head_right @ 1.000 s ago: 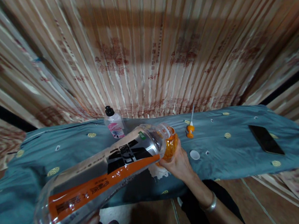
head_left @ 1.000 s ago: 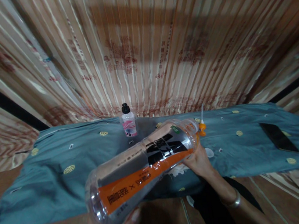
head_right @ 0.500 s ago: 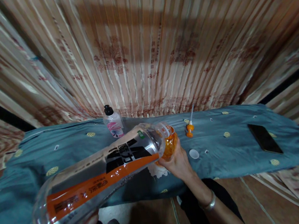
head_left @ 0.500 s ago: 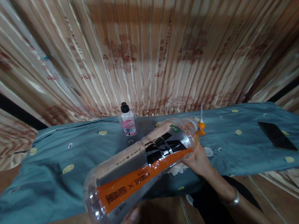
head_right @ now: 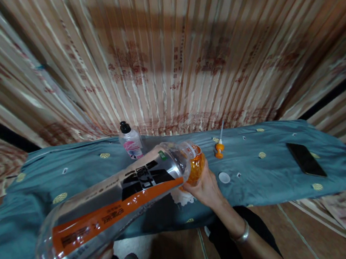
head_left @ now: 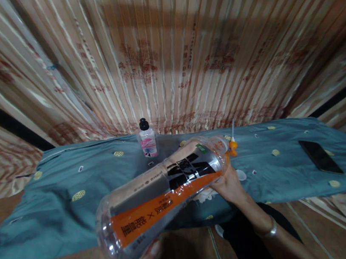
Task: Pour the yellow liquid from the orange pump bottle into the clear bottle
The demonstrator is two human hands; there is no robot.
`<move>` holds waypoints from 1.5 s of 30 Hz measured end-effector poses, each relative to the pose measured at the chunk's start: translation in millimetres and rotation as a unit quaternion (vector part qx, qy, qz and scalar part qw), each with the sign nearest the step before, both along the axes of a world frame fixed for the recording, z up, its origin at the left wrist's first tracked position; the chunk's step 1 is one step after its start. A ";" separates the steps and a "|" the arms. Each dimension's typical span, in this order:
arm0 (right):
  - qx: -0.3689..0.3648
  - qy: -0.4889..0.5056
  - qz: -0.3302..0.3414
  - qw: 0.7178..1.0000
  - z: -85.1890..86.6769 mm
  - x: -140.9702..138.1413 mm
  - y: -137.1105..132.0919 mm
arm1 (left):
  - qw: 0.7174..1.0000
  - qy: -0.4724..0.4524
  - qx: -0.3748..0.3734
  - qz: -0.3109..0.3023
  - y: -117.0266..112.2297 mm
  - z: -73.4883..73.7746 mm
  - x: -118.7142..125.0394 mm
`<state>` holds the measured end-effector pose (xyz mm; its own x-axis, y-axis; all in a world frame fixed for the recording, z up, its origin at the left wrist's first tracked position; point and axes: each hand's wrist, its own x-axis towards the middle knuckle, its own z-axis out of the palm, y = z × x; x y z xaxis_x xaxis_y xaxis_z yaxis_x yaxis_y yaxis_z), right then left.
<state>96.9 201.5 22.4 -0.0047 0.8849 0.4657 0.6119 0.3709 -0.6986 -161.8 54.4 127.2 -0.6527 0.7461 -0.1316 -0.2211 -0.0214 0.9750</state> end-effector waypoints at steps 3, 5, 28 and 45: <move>0.000 -0.001 0.004 1.000 0.4 -0.2 0.0 | 1.000 -0.006 0.007 0.010 -0.8 -1.8 -0.2; 0.000 -0.003 0.004 1.000 0.7 -0.3 0.0 | 1.000 -0.011 0.006 0.014 -1.2 -5.3 -0.9; 0.004 -0.001 0.006 1.000 5.9 -2.3 -1.2 | 1.000 0.017 -0.008 -0.010 -1.5 -5.3 -3.2; 0.005 0.000 0.008 1.000 8.2 -3.4 -0.9 | 1.000 0.023 0.002 -0.012 -1.4 -9.5 -6.2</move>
